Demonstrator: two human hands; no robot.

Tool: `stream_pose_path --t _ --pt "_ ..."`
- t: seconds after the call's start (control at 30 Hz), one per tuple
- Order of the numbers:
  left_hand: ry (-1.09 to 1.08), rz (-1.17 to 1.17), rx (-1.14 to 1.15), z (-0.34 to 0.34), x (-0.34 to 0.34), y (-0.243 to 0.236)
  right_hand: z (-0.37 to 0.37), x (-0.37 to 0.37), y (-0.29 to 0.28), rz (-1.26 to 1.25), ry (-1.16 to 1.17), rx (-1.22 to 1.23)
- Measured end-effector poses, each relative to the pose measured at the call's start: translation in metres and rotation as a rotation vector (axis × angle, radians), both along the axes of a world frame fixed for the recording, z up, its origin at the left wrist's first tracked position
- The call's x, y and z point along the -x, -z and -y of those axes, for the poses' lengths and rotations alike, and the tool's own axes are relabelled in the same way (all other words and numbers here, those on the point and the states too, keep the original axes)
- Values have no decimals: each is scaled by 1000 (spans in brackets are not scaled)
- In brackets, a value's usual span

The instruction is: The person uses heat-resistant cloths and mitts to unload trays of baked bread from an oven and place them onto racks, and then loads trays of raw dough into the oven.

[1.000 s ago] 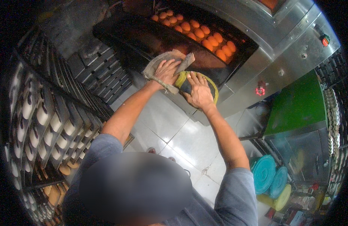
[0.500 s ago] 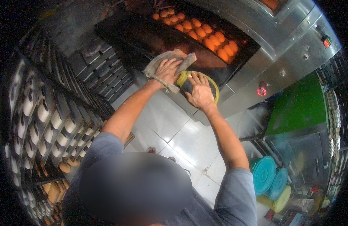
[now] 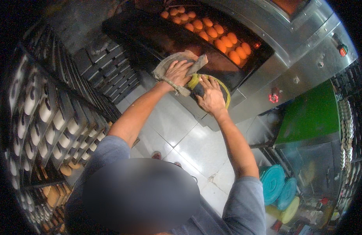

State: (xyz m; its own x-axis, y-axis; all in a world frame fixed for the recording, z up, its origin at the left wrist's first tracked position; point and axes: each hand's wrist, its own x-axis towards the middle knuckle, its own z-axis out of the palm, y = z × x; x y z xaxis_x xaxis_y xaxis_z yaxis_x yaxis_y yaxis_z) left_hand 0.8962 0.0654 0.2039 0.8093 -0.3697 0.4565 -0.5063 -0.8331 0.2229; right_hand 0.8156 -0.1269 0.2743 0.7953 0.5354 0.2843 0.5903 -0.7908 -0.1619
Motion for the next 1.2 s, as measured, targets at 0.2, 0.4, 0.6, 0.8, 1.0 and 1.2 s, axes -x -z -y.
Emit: stream_pose_path --t 0.2,0.4,0.6,0.8,1.0,1.2 --pt "-4 8 5 -1 0 2 -1 -1 -1 -2 8 8" --pt "-1 29 -14 -1 -2 4 -7 6 -10 -31 42 21" --pt "-14 41 -37 -1 -3 7 -12 12 -15 -33 60 15" --pt "-11 3 -30 1 0 0 -2 5 -4 -9 25 14" --pt "-18 -13 -35 -2 2 -2 -4 6 -6 -19 12 -28" --pt "-26 -10 -53 -2 0 0 -3 6 -7 -51 26 -98"
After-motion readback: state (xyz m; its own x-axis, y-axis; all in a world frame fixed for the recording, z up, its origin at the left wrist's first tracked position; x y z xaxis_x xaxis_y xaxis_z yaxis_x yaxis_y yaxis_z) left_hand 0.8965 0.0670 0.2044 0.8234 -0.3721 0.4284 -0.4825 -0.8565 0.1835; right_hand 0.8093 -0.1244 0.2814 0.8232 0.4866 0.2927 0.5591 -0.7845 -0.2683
